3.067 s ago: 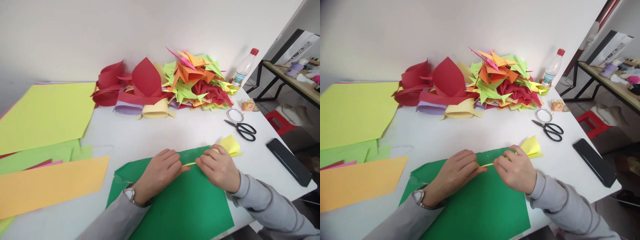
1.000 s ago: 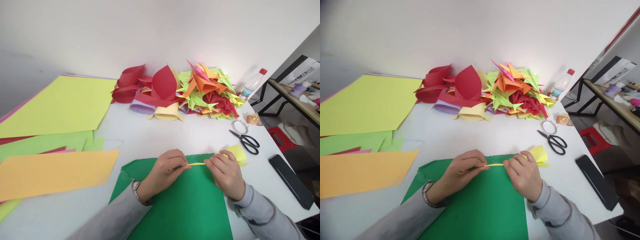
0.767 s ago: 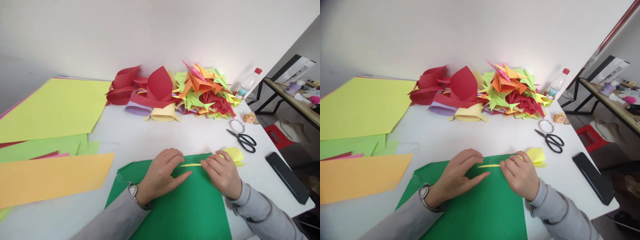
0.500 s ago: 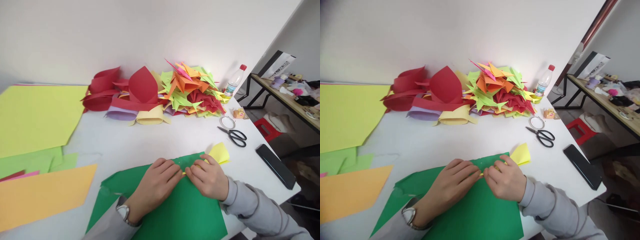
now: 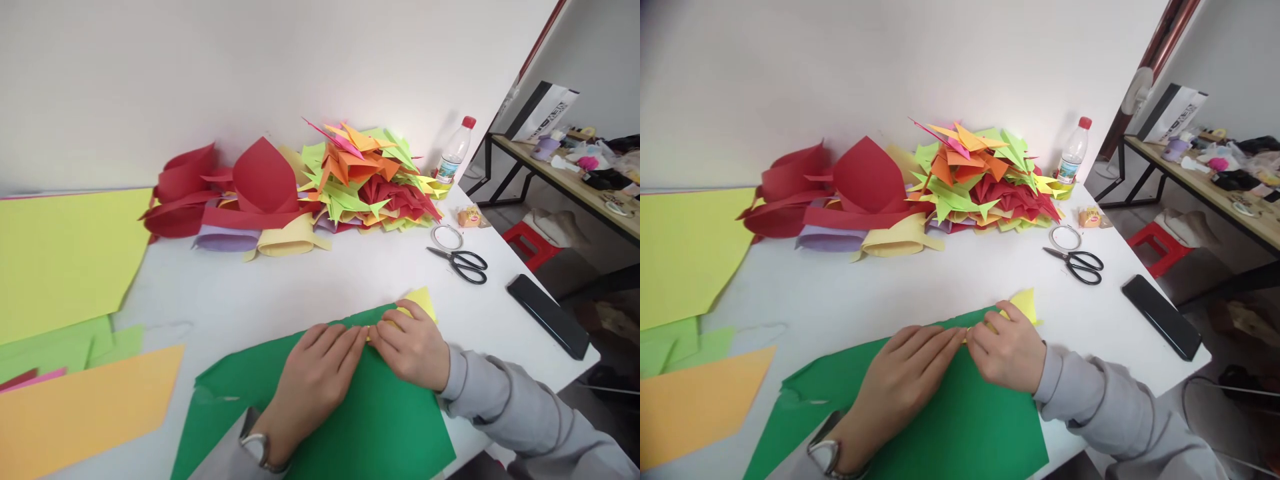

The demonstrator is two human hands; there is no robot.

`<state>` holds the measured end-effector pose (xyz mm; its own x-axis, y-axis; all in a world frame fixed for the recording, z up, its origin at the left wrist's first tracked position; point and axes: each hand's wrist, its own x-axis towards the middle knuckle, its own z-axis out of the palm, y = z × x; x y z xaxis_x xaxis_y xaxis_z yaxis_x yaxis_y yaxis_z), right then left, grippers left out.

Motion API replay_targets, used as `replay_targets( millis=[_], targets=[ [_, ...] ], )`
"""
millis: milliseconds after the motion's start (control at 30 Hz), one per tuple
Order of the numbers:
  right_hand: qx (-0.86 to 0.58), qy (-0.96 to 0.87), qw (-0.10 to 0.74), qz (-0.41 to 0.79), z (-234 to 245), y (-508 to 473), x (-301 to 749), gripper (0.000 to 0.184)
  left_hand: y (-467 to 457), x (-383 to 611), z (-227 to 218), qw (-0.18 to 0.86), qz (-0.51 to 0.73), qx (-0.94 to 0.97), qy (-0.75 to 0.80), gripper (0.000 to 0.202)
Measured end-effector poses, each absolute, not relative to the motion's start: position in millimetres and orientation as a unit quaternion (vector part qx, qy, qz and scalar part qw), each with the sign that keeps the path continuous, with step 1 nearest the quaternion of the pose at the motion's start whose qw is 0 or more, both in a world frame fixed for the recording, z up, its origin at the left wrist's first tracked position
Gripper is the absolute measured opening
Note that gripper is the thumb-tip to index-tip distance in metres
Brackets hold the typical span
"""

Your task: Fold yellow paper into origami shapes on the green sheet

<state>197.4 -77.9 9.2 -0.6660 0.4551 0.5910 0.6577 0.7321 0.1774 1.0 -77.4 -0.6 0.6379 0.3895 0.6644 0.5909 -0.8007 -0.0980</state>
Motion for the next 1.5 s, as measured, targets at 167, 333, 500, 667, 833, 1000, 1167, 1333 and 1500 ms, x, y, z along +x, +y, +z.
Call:
replay_targets(
  millis=[167,333,500,667,833,1000,1167,1333,1500],
  targets=[
    [-0.348,-0.875,0.280,-0.186,12,-77,200,0.011,-77,-2,-9,0.115,-0.353,-0.878,-0.302,0.025],
    [-0.328,-0.885,0.277,-0.182,8,-78,202,0.013,-77,2,-11,0.075,-0.365,-0.873,-0.314,0.019],
    [-0.331,-0.889,0.271,-0.164,10,-80,198,0.010,-78,4,-14,0.049,-0.362,-0.878,-0.308,0.019],
    [-0.350,-0.894,0.248,-0.128,12,-80,199,0.012,-79,3,-12,0.063,-0.367,-0.876,-0.305,0.019],
    [-0.346,-0.896,0.254,-0.116,7,-80,200,0.012,-78,3,-10,0.078,-0.364,-0.880,-0.296,0.019],
    [-0.332,-0.893,0.284,-0.108,6,-79,199,0.016,-79,5,-8,0.082,-0.367,-0.880,-0.289,0.017],
    [-0.317,-0.897,0.294,-0.099,7,-81,199,0.016,-80,5,-8,0.085,-0.364,-0.884,-0.282,0.019],
    [-0.308,-0.906,0.259,-0.129,10,-82,198,0.016,-79,4,-7,0.098,-0.363,-0.883,-0.282,0.022],
    [-0.273,-0.916,0.245,-0.160,12,-83,196,0.027,-80,3,-7,0.086,-0.351,-0.891,-0.273,0.023]
  ],
)
